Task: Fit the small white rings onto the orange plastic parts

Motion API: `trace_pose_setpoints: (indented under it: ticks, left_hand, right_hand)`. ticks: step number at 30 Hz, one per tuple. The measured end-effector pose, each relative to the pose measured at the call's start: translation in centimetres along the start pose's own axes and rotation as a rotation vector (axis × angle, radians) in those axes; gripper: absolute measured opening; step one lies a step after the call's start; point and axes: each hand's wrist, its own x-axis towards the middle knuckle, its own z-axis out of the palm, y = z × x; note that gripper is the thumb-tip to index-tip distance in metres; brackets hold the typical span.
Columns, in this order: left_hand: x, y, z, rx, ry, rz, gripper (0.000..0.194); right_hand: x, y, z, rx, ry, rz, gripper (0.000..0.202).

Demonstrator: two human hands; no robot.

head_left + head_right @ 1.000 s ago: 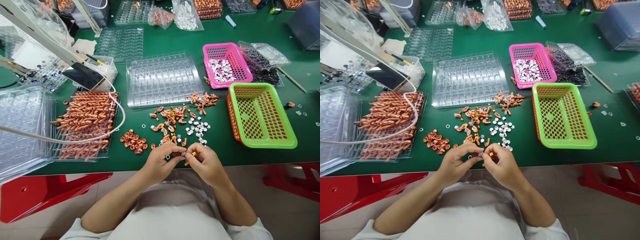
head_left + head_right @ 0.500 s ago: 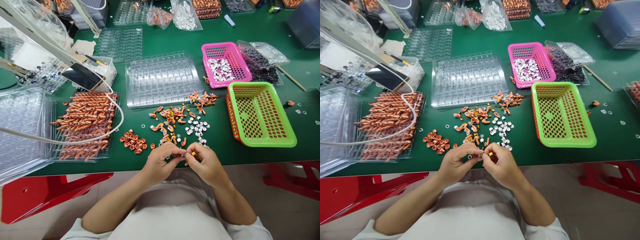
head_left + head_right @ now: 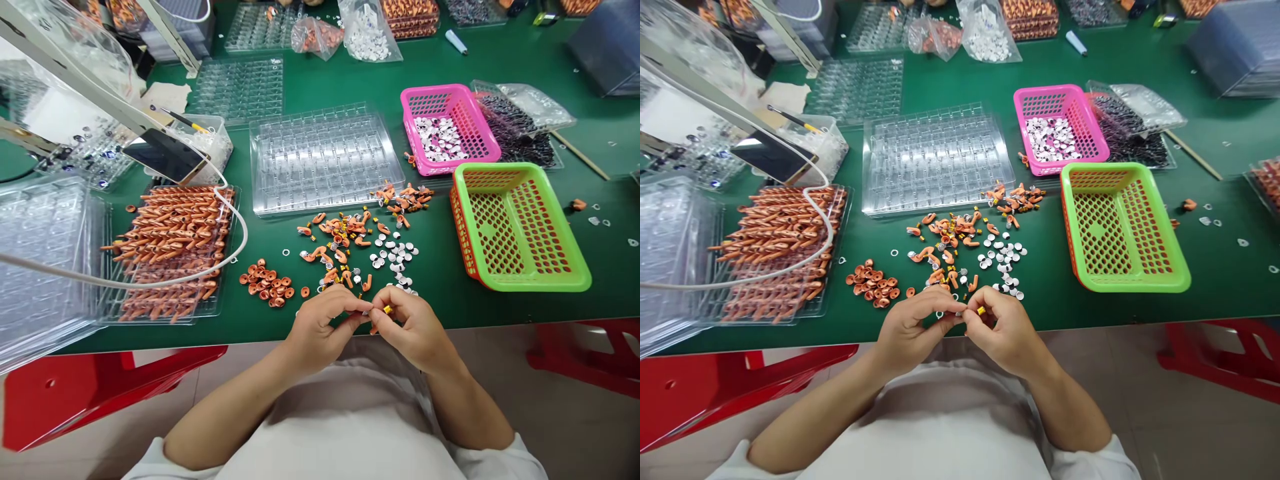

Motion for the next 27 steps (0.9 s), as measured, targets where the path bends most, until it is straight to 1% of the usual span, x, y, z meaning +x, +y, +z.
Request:
trace_pose_setpoints:
  ticks: [4, 9, 12, 16, 20, 23, 27]
  left_hand:
    - [-0.2, -0.1, 0.1, 0.006, -0.009, 0.008, 0.019]
    - [-0.4, 0.1, 0.1, -0.002, -0.01, 0.017, 0.021]
    - [-0.3, 0.5, -0.1, -0.015, -0.03, -0.06, 0.019]
    - [0.0, 1.2, -0.3, -0.078, -0.049, -0.239, 0.014]
    - [-0.1, 1.1, -0.2, -0.183, -0.028, -0.401, 0.014]
    - [-0.3, 0.9, 0.0, -0.195, -0.021, -0.434, 0.015]
    - [-0.5, 0.8, 0.1, -0.148, -0.009, -0.377, 0.015]
  right_hand:
    - [-0.1, -0.1, -0.1, 0.0, -0.009, -0.002, 0.014]
    - [-0.3, -0.3, 0.0, -0.038, 0.019, -0.013, 0.013]
    - [-0.3, -0.3, 0.3, -0.1, 0.077, -0.047, 0.012]
    - [-0.3, -0.1, 0.8, -0.203, 0.173, -0.123, 0.012]
    - [-0.3, 0.2, 1.1, -0.212, 0.212, -0.175, 0.01]
    - [-0.2, 0.4, 1.2, -0.187, 0.218, -0.178, 0.005]
    - [-0.2, 0.5, 1.3, -0.134, 0.214, -0.171, 0.004]
